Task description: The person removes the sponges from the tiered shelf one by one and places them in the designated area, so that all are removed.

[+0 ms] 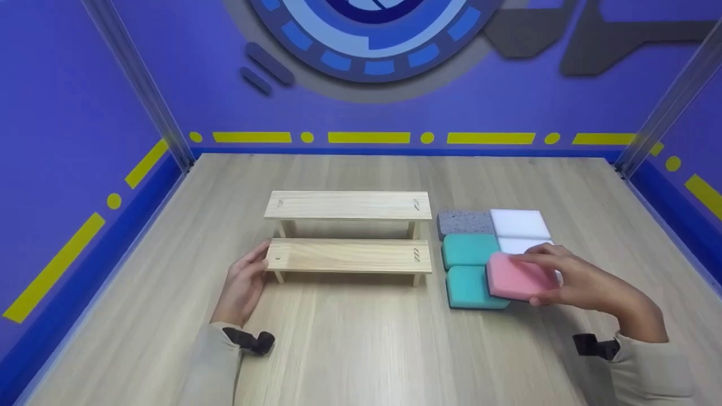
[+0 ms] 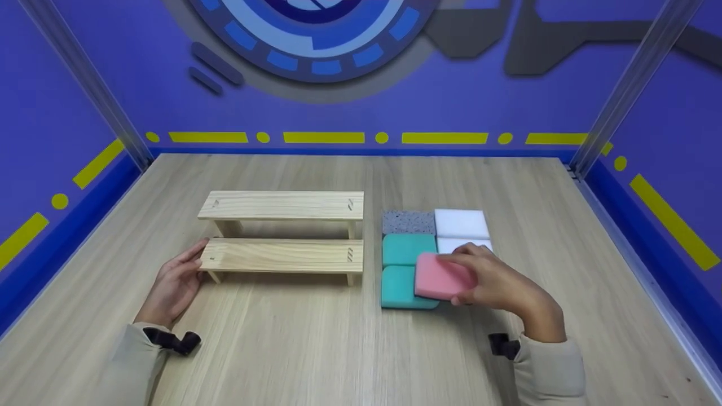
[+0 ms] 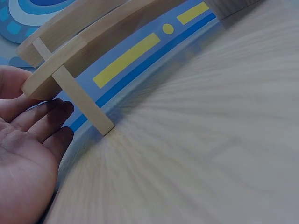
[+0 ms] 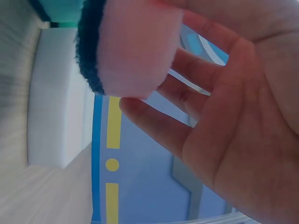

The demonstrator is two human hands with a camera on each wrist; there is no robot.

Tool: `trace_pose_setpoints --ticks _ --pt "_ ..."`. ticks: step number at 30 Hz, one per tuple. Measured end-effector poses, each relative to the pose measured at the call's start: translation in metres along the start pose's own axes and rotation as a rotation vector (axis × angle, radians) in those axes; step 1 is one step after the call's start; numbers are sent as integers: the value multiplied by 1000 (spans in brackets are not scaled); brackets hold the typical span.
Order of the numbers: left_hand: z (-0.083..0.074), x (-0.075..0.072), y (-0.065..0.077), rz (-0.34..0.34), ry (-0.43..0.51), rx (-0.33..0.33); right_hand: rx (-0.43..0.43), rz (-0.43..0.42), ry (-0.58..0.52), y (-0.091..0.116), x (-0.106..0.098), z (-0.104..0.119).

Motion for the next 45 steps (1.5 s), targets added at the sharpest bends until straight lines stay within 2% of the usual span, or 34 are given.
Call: trace_pose_setpoints --ticks 6,12,17,23,30,36,45 --pt "0 0 -3 -8 -8 -4 45 24 -14 7 -2 -9" --pt "1 -1 -2 -3 1 11 45 29 -4 10 -5 -14" --pt "2 -3 -1 -10 15 3 20 -15 36 14 -9 -18" --pt "2 -4 -1 -10 15 -3 65 16 13 19 -10 -28" --pt "2 -2 -2 -15 -14 -23 26 10 16 22 -10 -32" --pt "2 -2 -1 -22 -15 -22 97 72 28 21 -7 -38" --pt "2 -3 -1 -21 -8 -13 132 130 -23 18 -1 -40"
Point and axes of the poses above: each hand's wrist, its own y-axis away from the middle knuckle, its own x-axis out of the palm, z = x × y, the point moved 6 cm from there along -y, towards the middle knuckle, and after that the axes turned 5 degrees about z, right-handed, at the moved point
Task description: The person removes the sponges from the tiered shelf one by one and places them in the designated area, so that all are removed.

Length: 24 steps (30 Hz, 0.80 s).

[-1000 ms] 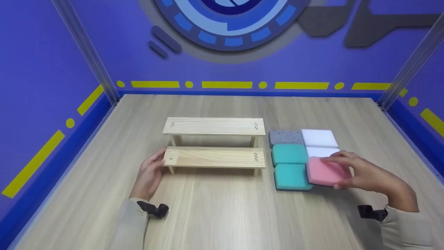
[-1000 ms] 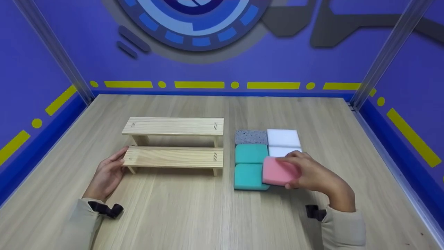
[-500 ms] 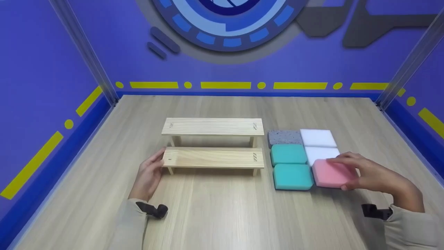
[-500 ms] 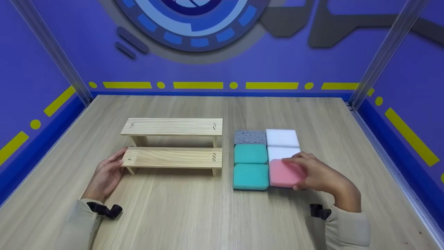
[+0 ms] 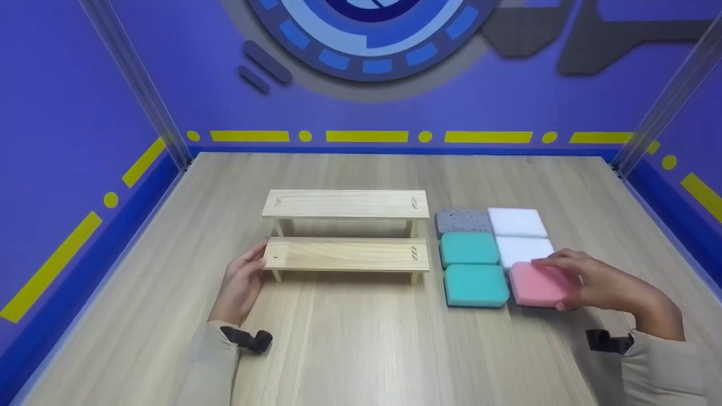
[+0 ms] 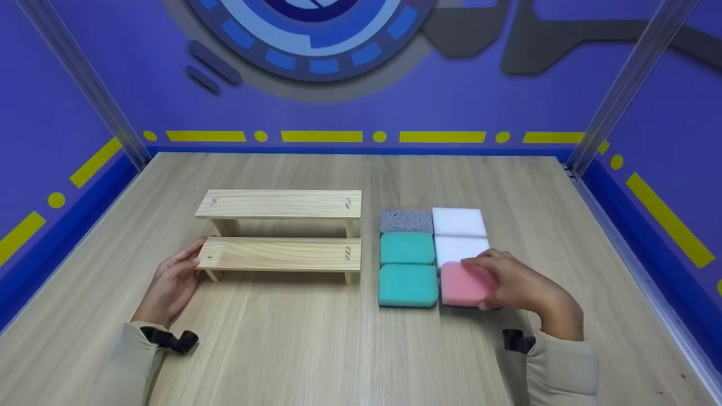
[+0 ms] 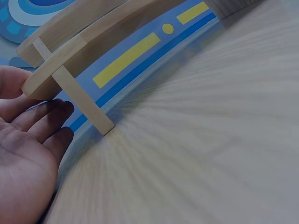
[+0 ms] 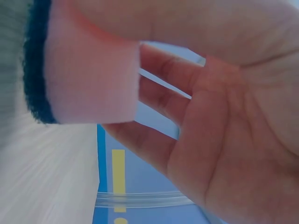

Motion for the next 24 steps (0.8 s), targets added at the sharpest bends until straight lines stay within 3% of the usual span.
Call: trace_pose_setpoints --ticks 11,24 --pt "1 0 -1 1 7 7 33 41 -25 -9 8 0" --pt "-1 1 0 7 -3 3 39 30 -54 -12 13 -4"
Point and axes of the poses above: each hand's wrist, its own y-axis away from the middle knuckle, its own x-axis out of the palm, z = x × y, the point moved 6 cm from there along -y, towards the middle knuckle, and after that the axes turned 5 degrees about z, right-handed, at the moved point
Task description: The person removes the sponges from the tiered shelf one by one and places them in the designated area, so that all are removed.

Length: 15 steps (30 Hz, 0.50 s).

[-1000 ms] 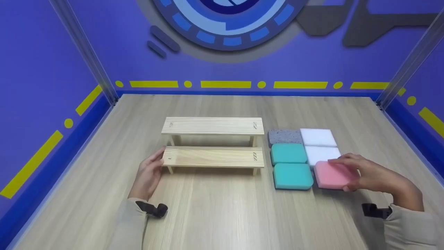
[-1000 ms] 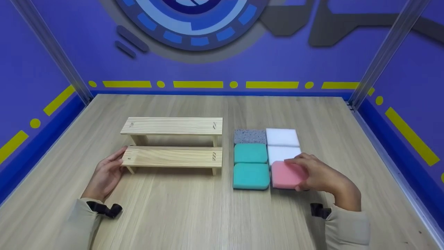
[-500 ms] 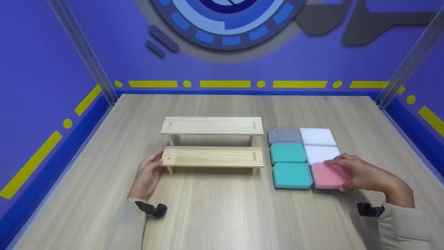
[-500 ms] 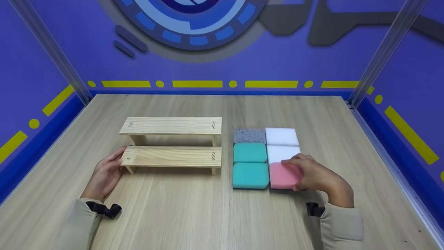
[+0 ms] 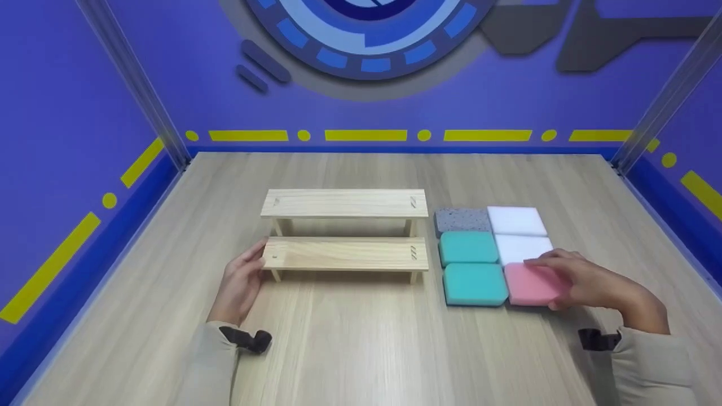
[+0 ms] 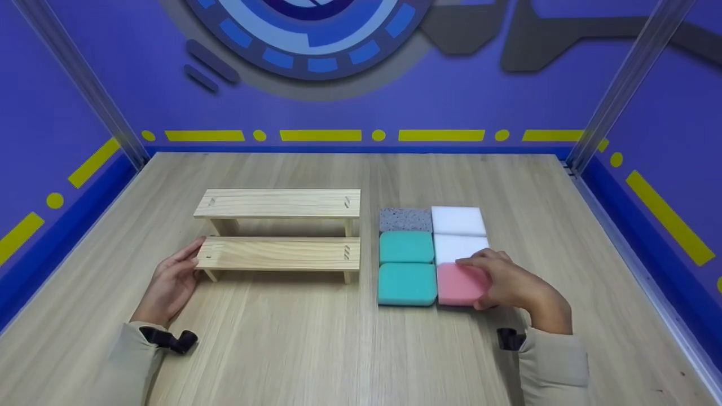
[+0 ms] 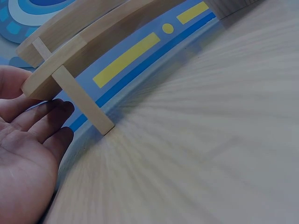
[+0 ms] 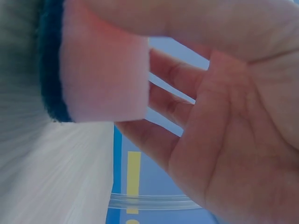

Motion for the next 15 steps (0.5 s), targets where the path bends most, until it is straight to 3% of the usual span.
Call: trace_pose_setpoints --ticks 15 --pt "1 0 1 -8 8 -1 -1 35 -26 -2 4 -4"
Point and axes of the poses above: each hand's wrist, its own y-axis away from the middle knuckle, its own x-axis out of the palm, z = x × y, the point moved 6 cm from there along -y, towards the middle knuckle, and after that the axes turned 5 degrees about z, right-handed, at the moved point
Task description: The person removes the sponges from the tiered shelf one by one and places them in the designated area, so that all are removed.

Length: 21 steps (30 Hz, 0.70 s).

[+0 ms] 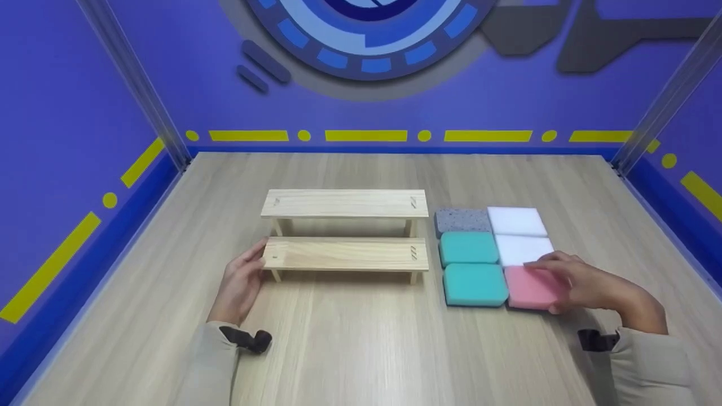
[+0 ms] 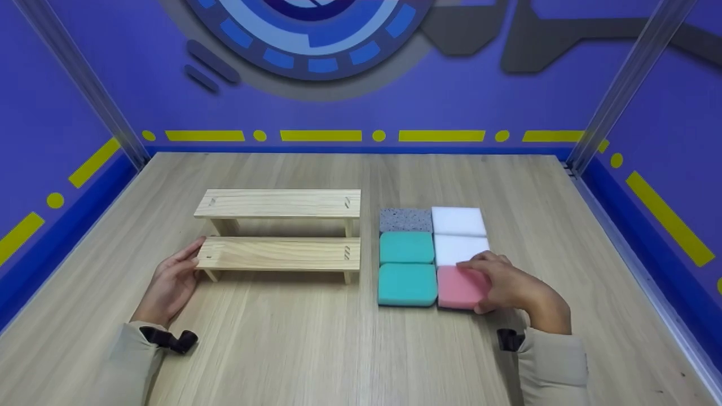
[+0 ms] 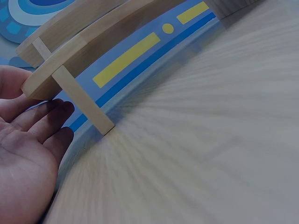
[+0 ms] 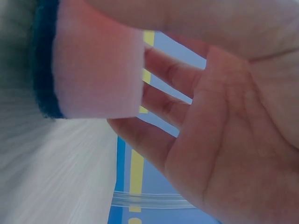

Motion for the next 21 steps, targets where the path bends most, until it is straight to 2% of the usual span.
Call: trace_pose_setpoints --ticks 6,21 --pt "-1 1 1 19 -22 -12 -35 -16 12 1 0 2" --pt "-1 1 0 15 1 -5 24 10 -10 -1 0 0"
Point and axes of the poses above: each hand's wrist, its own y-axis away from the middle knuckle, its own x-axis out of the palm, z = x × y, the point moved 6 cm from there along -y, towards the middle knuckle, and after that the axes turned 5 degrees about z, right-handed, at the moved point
